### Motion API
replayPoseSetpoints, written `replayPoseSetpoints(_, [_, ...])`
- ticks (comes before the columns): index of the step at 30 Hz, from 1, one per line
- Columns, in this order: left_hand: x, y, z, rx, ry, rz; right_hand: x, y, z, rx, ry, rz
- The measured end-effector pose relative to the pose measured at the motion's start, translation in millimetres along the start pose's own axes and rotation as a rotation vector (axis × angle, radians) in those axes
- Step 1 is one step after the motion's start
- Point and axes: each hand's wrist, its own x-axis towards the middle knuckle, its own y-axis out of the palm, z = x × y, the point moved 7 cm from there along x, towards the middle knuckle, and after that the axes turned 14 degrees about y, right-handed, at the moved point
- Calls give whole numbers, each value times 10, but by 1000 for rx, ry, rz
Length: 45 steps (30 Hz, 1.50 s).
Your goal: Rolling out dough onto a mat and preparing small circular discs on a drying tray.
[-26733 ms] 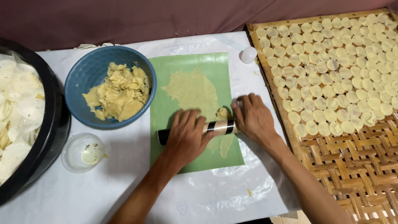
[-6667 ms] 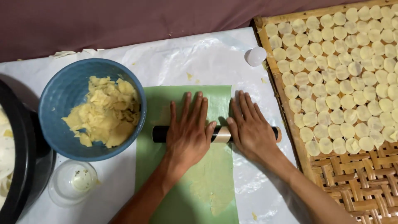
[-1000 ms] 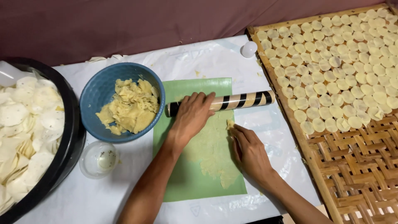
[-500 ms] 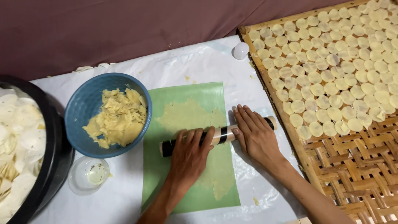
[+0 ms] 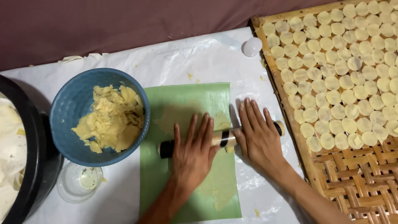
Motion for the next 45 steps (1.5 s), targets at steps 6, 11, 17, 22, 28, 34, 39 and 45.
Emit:
replayPoseSetpoints(6, [367,-258,264,-74,-45,-101,352,416,-302,-148,74,188])
replayPoseSetpoints(11, [710,-119,649,-40,-91,-76,776,393,-247,-72,178,317])
replayPoseSetpoints(17, [240,-216,194,-17,-18,-153,180,277,-157,-103,62,121])
replayPoseSetpoints(22, [525,-214,450,20,-12,-185,559,526,-343,-178,109,249])
replayPoseSetpoints(28, [820,-6,870,-121,-144,14,921,446,-287,53,194,246])
replayPoseSetpoints(34, [209,-362,170,50,169,-288,313,260,-170,-42,131,78])
replayPoseSetpoints(39, [-114,-202,-119,-95,111,-41,118,-173,85,215,25,6])
replayPoseSetpoints(45, [159,33,102,-82,-11,57,17,127,41,-34,-35,21])
